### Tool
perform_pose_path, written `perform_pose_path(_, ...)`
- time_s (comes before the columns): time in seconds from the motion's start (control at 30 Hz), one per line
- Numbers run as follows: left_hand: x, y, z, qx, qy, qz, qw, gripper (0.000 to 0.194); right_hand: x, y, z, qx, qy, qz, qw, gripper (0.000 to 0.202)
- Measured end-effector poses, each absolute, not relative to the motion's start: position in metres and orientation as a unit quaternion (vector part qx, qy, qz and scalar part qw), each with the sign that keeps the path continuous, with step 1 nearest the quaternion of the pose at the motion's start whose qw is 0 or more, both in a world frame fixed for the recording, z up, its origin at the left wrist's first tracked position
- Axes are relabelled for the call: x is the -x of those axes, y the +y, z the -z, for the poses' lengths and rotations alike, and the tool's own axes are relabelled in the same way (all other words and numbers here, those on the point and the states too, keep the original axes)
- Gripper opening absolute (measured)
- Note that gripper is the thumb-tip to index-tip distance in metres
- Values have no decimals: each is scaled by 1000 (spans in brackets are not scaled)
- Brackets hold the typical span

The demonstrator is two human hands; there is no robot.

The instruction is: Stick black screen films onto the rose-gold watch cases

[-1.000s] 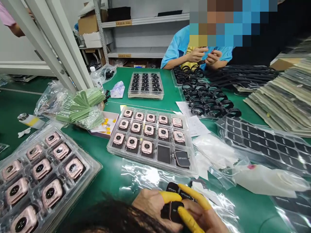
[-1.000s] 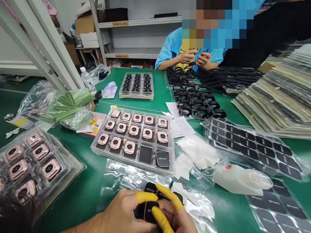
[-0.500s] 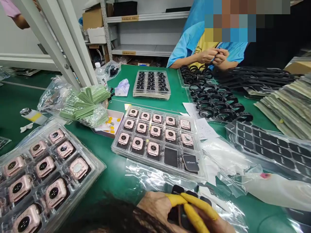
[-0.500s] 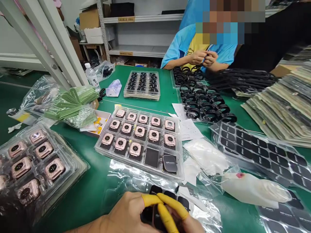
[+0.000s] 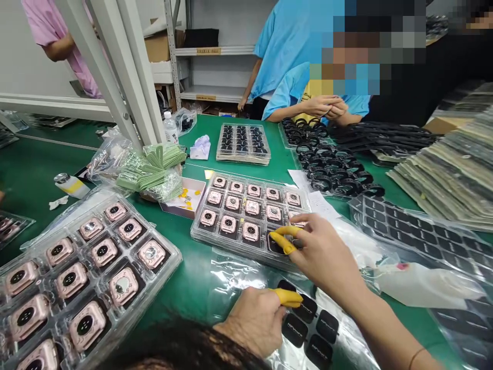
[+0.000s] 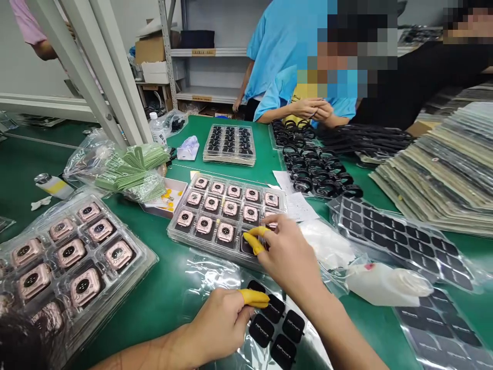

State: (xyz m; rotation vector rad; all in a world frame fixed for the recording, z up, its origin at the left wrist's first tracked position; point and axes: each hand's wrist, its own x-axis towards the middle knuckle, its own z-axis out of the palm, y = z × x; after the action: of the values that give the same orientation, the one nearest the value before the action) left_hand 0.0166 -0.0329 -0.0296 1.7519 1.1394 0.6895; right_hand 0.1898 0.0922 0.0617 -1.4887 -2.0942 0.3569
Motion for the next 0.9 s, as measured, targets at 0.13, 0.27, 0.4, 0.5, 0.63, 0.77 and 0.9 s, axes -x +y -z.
perform_pose_path(0.13,-17,-30,13,-689,469,-264,485,56,-165,86,-65,564,-797,-70,204,28)
perform_pose_path(0.27,-18,-27,4,-671,474,-282,496,58,-142,93,-73,588,-790,-120,131,21)
perform_pose_path(0.4,-17,-26,3,-659,478,-293,502,57,-134,103,-75,573,-747,-274,198,34)
perform_pose_path(0.5,-15,-25,-2,-640,472,-304,525,52,-136,95,-81,569,-659,-387,303,51)
perform_pose_path(0.63,-11,-23,-15,-578,483,-320,575,63,-167,47,-94,551,-525,-488,427,66)
perform_pose_path(0.77,-9,-22,-24,-560,510,-304,578,99,-212,-15,-76,578,-425,-594,364,65)
perform_pose_path(0.9,-7,-23,-29,-591,498,-261,579,102,-231,-38,-39,567,-385,-649,330,67)
